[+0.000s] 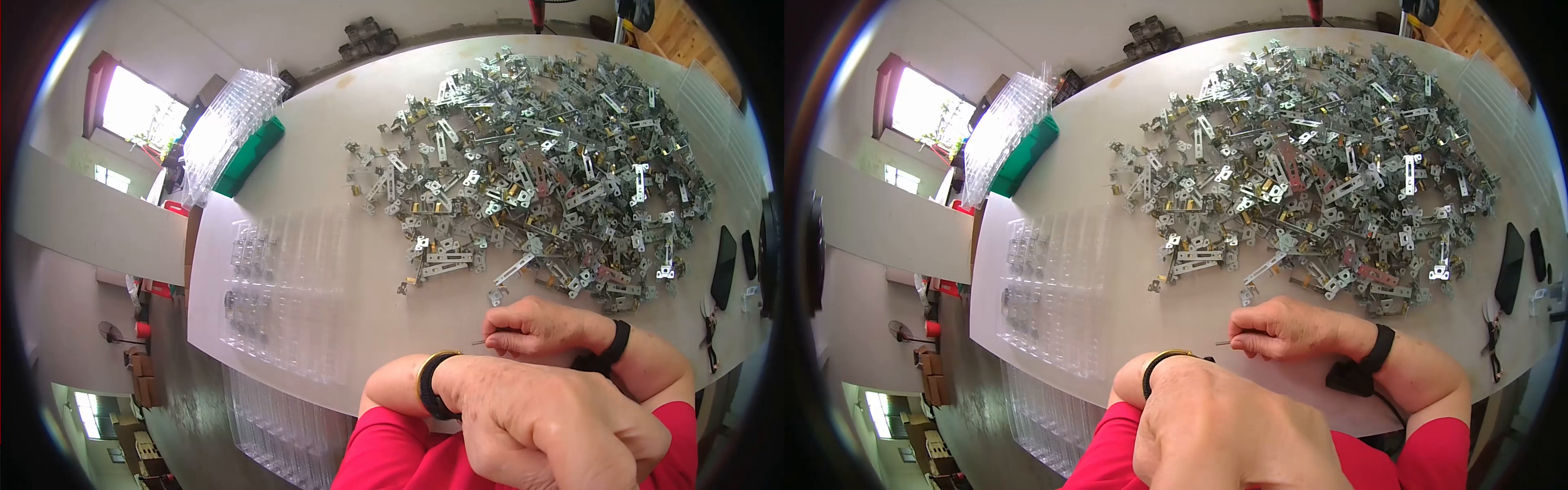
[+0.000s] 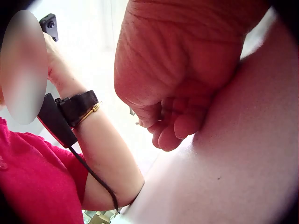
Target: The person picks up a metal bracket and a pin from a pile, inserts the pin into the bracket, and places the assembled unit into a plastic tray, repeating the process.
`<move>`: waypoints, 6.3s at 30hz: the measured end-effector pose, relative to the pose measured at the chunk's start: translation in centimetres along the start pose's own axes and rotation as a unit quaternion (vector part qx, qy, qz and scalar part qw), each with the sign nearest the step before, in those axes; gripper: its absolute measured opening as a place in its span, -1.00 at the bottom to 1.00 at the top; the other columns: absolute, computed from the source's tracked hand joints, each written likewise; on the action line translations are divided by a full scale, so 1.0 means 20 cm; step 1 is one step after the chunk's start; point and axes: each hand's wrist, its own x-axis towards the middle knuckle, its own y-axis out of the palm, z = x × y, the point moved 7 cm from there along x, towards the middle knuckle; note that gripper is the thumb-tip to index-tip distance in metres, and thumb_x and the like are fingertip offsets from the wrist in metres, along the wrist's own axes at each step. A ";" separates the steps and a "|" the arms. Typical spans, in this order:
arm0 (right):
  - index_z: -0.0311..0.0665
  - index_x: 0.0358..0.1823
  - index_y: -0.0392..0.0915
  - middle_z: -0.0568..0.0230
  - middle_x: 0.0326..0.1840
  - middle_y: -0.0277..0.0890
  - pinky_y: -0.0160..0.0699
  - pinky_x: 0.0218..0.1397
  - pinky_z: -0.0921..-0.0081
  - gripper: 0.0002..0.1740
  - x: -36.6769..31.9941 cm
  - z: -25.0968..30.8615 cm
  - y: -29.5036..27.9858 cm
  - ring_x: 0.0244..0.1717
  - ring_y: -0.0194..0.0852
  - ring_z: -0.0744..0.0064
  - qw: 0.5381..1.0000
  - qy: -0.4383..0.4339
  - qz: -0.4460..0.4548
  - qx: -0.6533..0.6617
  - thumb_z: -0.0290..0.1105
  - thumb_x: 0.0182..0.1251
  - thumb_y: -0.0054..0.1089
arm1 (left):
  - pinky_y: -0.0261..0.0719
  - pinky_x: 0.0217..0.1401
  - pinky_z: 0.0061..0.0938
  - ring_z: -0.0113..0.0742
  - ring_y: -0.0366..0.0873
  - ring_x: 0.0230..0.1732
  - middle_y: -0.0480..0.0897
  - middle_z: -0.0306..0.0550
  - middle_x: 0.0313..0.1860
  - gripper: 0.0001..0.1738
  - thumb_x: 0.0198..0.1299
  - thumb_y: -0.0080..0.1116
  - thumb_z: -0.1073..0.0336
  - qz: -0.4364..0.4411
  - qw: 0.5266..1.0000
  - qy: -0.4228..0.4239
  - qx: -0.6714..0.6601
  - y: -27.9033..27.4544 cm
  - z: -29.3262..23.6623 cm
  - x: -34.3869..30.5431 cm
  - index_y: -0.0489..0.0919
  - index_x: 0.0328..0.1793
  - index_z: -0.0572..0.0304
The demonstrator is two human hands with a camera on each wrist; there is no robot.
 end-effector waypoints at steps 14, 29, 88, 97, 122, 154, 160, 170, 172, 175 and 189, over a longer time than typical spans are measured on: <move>-0.26 -0.12 0.57 0.28 -0.40 0.65 0.59 -0.26 0.42 -0.89 0.00 0.03 0.00 -0.37 0.63 0.42 1.000 0.009 0.002 -0.007 -0.37 0.56 0.16 | 0.33 -0.50 -0.63 -0.38 0.53 -0.59 0.68 -0.02 -0.42 -0.63 0.59 -0.06 0.35 -0.068 0.914 0.394 0.070 0.04 -0.02 -0.04 0.70 -0.07 0.51; -0.23 -0.10 0.57 0.29 -0.39 0.68 0.59 -0.29 0.42 -0.88 0.00 -0.01 0.00 -0.38 0.65 0.41 1.000 0.001 0.004 0.014 -0.34 0.56 0.18 | 0.23 -0.73 -0.53 -0.48 0.35 -0.76 0.48 -0.14 -0.64 -0.71 0.51 -0.11 0.58 -0.091 0.920 0.379 -0.043 0.02 -0.13 -0.02 0.61 0.10 0.70; -0.31 -0.11 0.52 0.27 -0.38 0.64 0.59 -0.24 0.43 -0.80 -0.03 0.02 0.01 -0.36 0.64 0.46 1.000 0.013 0.023 0.016 -0.31 0.61 0.10 | 0.52 0.18 -0.19 0.03 0.64 0.07 0.69 0.03 -0.01 -0.78 0.26 0.29 0.45 -0.517 0.278 -0.251 0.770 -0.37 -0.39 -0.62 0.60 0.01 0.26; -0.29 -0.15 0.52 0.20 -0.38 0.64 0.57 -0.25 0.33 -0.77 -0.06 0.12 0.09 -0.34 0.66 0.33 0.993 0.032 0.090 -0.069 -0.26 0.60 0.08 | 0.49 0.13 -0.12 0.09 0.59 0.05 0.66 0.05 -0.10 -0.84 0.21 0.31 0.39 -0.518 0.243 -0.260 0.778 -0.31 -0.24 -0.94 0.63 -0.12 0.25; -0.28 -0.14 0.50 0.26 -0.35 0.65 0.56 -0.25 0.39 -0.83 -0.08 0.30 0.17 -0.32 0.65 0.41 0.992 0.007 0.121 -0.046 -0.32 0.62 0.11 | 0.51 -0.14 0.06 0.25 0.62 -0.22 0.64 0.24 -0.34 -0.73 0.31 0.22 0.24 -0.467 0.457 -0.255 0.712 -0.63 0.10 -0.80 0.59 -0.30 0.36; -0.27 -0.04 0.46 0.49 -0.45 0.47 0.46 -0.38 0.61 -0.87 -0.23 0.17 -0.26 -0.44 0.45 0.71 0.947 0.040 -0.317 0.024 -0.36 0.64 0.09 | 0.49 -0.38 -0.57 -0.41 0.59 -0.45 0.55 -0.23 -0.35 -0.66 0.59 -0.09 0.16 -0.653 0.733 -0.100 0.161 -0.53 0.17 -0.93 0.58 0.09 0.29; -0.26 -0.04 0.46 0.50 -0.45 0.44 0.40 -0.42 0.64 -0.88 -0.13 0.16 -0.31 -0.47 0.37 0.73 0.945 0.026 -0.312 0.095 -0.37 0.64 0.08 | 0.37 -0.58 -0.61 -0.46 0.48 -0.61 0.49 -0.26 -0.47 -0.61 0.61 -0.02 0.08 -0.690 0.691 -0.072 0.202 -0.57 0.16 -0.98 0.61 0.00 0.29; -0.25 -0.02 0.47 0.56 -0.43 0.40 0.33 -0.45 0.69 -0.88 -0.10 0.09 -0.30 -0.47 0.31 0.79 0.941 0.036 -0.289 0.174 -0.36 0.65 0.07 | 0.37 -0.58 -0.63 -0.57 0.42 -0.59 0.52 -0.28 -0.47 -0.68 0.62 0.00 0.18 -0.704 0.667 -0.040 0.240 -0.58 0.14 -1.02 0.60 0.10 0.32; -0.25 -0.02 0.47 0.56 -0.43 0.40 0.32 -0.45 0.69 -0.89 -0.10 0.08 -0.31 -0.48 0.31 0.79 0.939 0.049 -0.288 0.180 -0.36 0.64 0.07 | 0.34 -0.60 -0.63 -0.53 0.42 -0.61 0.53 -0.26 -0.49 -0.66 0.62 0.00 0.15 -0.708 0.658 -0.024 0.254 -0.59 0.15 -1.02 0.62 0.10 0.29; -0.24 -0.03 0.47 0.57 -0.43 0.40 0.31 -0.46 0.70 -0.89 -0.10 0.06 -0.31 -0.48 0.31 0.79 0.942 0.055 -0.287 0.164 -0.36 0.64 0.07 | 0.32 -0.60 -0.64 -0.55 0.41 -0.62 0.53 -0.26 -0.49 -0.67 0.62 0.01 0.15 -0.710 0.661 -0.027 0.242 -0.60 0.16 -1.03 0.61 0.11 0.30; -0.29 -0.11 0.49 0.55 -0.51 0.46 0.27 -0.46 0.64 -0.90 -0.12 0.07 -0.33 -0.50 0.30 0.79 0.943 0.070 -0.323 0.046 -0.41 0.56 0.16 | 0.27 -0.59 -0.67 -0.63 0.36 -0.61 0.52 -0.34 -0.48 -0.75 0.58 0.09 0.23 -0.717 0.633 -0.020 0.290 -0.59 0.15 -1.05 0.61 0.10 0.29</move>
